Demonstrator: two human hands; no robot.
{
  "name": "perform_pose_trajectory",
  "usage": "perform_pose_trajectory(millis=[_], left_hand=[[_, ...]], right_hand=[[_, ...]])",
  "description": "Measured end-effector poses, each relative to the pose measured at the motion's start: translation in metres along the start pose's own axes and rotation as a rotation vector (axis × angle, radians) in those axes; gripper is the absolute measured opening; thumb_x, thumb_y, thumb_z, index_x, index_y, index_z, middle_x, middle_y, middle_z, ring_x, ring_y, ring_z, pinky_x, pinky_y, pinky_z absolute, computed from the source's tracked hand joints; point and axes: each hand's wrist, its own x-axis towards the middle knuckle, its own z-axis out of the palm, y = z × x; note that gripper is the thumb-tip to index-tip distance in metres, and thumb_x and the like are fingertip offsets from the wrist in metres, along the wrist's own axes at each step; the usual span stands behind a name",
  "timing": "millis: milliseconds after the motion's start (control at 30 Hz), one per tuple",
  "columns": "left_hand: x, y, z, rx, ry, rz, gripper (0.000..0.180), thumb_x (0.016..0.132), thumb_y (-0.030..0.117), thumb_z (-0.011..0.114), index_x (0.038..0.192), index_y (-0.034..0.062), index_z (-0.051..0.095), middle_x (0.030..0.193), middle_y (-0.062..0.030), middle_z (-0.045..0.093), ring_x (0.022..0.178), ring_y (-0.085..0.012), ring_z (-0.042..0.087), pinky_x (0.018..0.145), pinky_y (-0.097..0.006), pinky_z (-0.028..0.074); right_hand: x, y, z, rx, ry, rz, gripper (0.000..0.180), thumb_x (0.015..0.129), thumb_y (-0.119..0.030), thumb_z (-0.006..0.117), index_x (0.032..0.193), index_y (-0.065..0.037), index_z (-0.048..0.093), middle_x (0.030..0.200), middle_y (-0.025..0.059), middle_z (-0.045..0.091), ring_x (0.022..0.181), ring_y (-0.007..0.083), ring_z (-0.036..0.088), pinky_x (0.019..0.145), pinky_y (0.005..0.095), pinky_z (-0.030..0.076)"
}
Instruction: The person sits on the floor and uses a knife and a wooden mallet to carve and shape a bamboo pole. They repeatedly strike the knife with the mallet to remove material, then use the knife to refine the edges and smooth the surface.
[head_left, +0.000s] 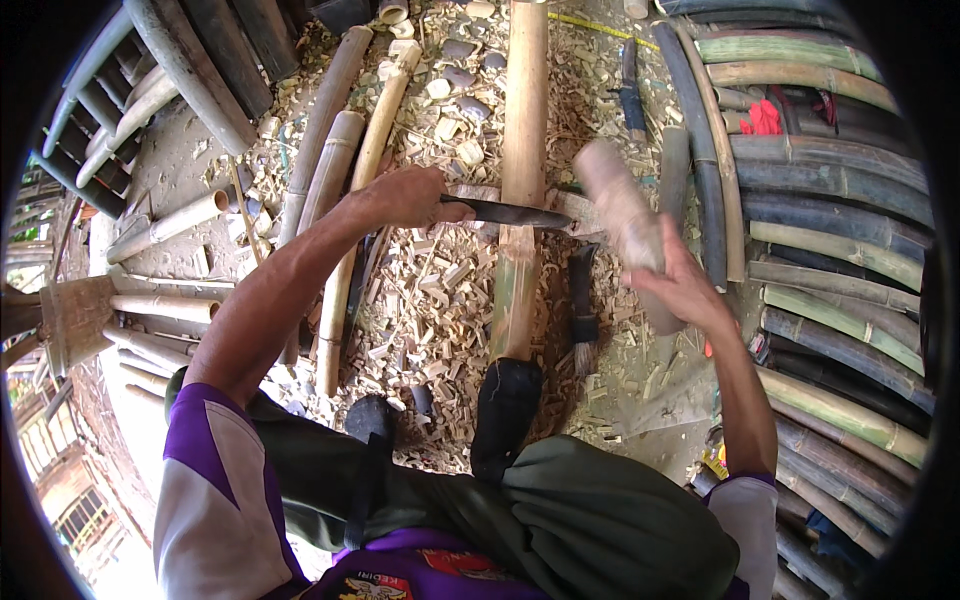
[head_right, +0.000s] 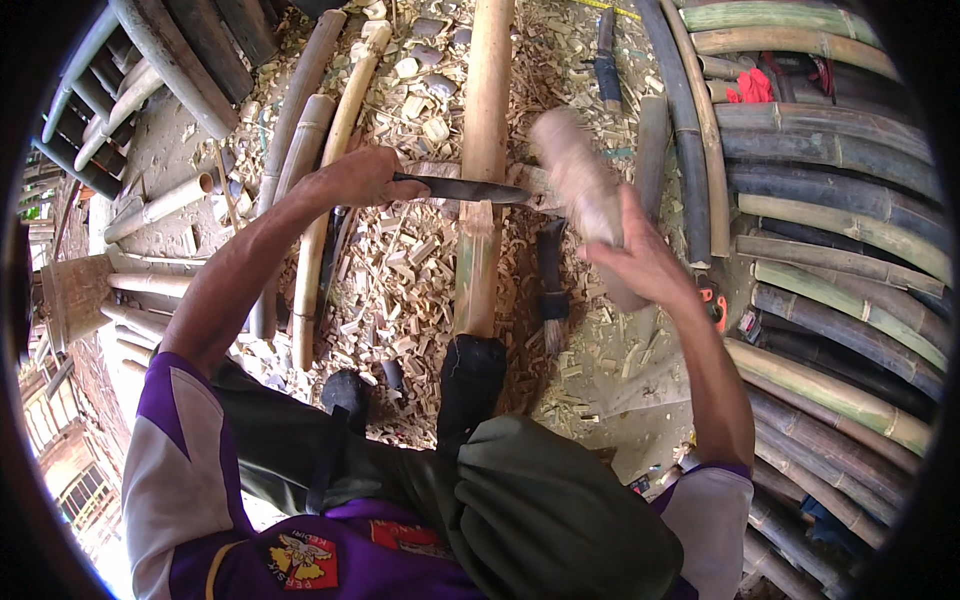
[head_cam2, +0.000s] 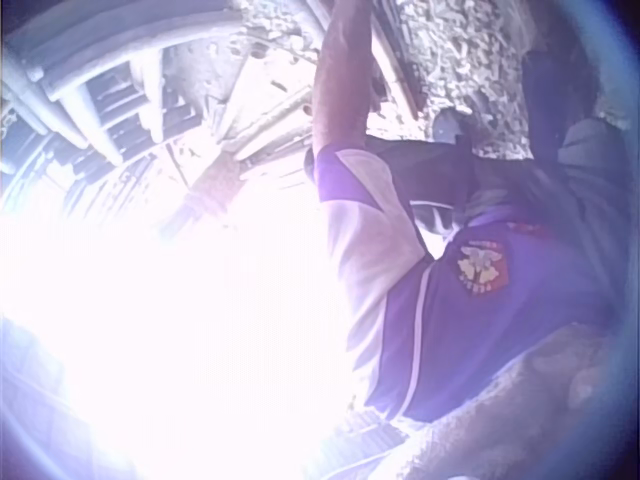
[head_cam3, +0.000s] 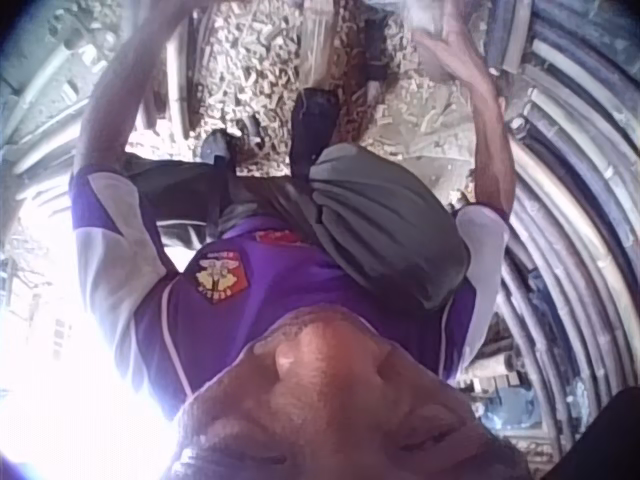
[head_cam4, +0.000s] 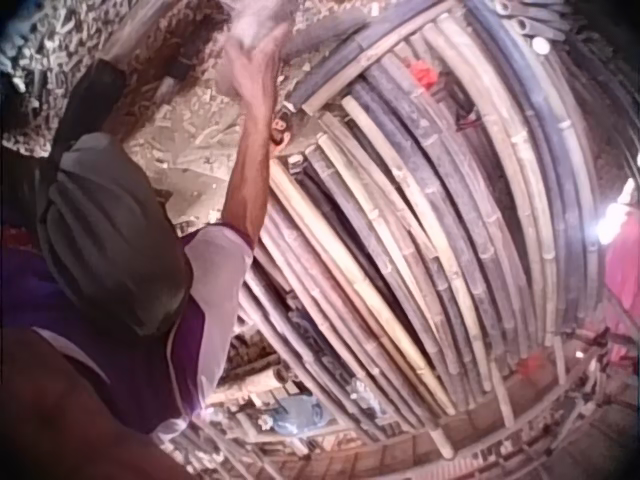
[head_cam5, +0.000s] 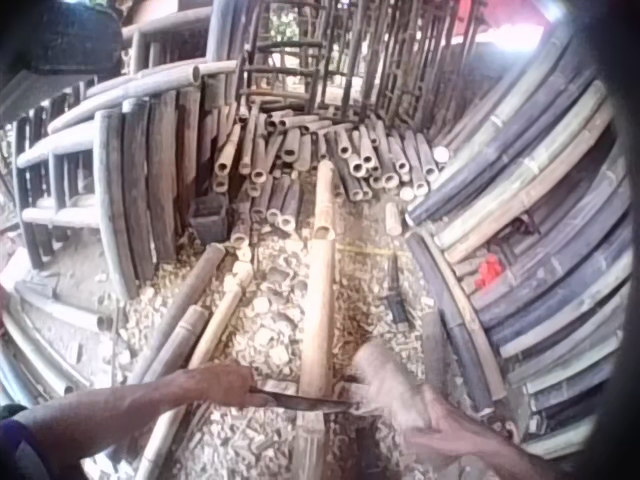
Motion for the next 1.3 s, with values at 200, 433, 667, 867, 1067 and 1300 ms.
perform_pose_trajectory(millis=[200,433,667,867,1067,1300], left_hand=[[0.004,-0.01,-0.006,0.024,-0.077,0.054,0.077,0.091,0.076,0.06,0.062,0.0059,0.071,0.057,-0.007,0.066,0.059,-0.0221,0.069,0.069,-0.043,0.057],[0.008,-0.006,-0.011,-0.061,-0.123,0.027,0.078,0.088,0.078,0.063,0.059,0.0062,0.068,0.053,-0.0046,0.062,0.052,-0.0208,0.063,0.06,-0.04,0.053],[0.006,-0.008,-0.008,-0.117,-0.167,0.02,0.077,0.087,0.077,0.065,0.056,0.0066,0.066,0.051,-0.0031,0.06,0.048,-0.0188,0.06,0.056,-0.041,0.053],[0.004,-0.005,-0.009,-0.061,-0.156,0.042,0.077,0.088,0.077,0.064,0.059,0.0063,0.068,0.054,-0.0039,0.062,0.05,-0.019,0.062,0.058,-0.041,0.053],[0.005,-0.004,-0.008,-0.034,-0.209,0.021,0.075,0.089,0.076,0.064,0.065,0.0057,0.071,0.057,-0.0043,0.064,0.051,-0.0187,0.061,0.058,-0.042,0.052],[-0.001,-0.002,-0.007,-0.1,-0.267,-0.035,0.071,0.092,0.072,0.063,0.067,0.006,0.071,0.061,-0.0052,0.066,0.051,-0.0178,0.061,0.052,-0.039,0.051]], right_hand=[[0.012,-0.021,-0.019,0.251,-0.17,0.071,0.111,0.084,-0.028,0.083,0.161,0.011,0.014,0.161,0.0256,0.036,0.148,0.0288,0.04,0.122,0.0339,0.029],[0.017,-0.01,-0.032,0.109,-0.285,0.091,0.113,0.085,-0.037,0.08,0.161,0.012,0.013,0.165,0.0305,0.029,0.154,0.0311,0.03,0.125,0.0344,0.023],[0.018,-0.004,-0.03,0.225,-0.434,0.113,0.114,0.085,-0.035,0.082,0.162,0.01,0.01,0.166,0.0265,0.029,0.153,0.028,0.032,0.125,0.0338,0.023],[0.009,0.004,-0.033,0.139,-0.465,0.101,0.117,0.083,-0.04,0.083,0.162,0.009,0.012,0.165,0.0265,0.03,0.152,0.0289,0.034,0.125,0.0345,0.024],[0.005,0.019,-0.016,0.168,-0.352,0.092,0.119,0.084,-0.041,0.083,0.162,0.011,0.009,0.165,0.0289,0.028,0.155,0.0294,0.029,0.126,0.0347,0.022],[-0.003,0.013,-0.015,0.24,-0.369,0.081,0.113,0.083,-0.026,0.084,0.162,0.011,0.011,0.165,0.0262,0.03,0.153,0.0269,0.032,0.124,0.0333,0.023]])
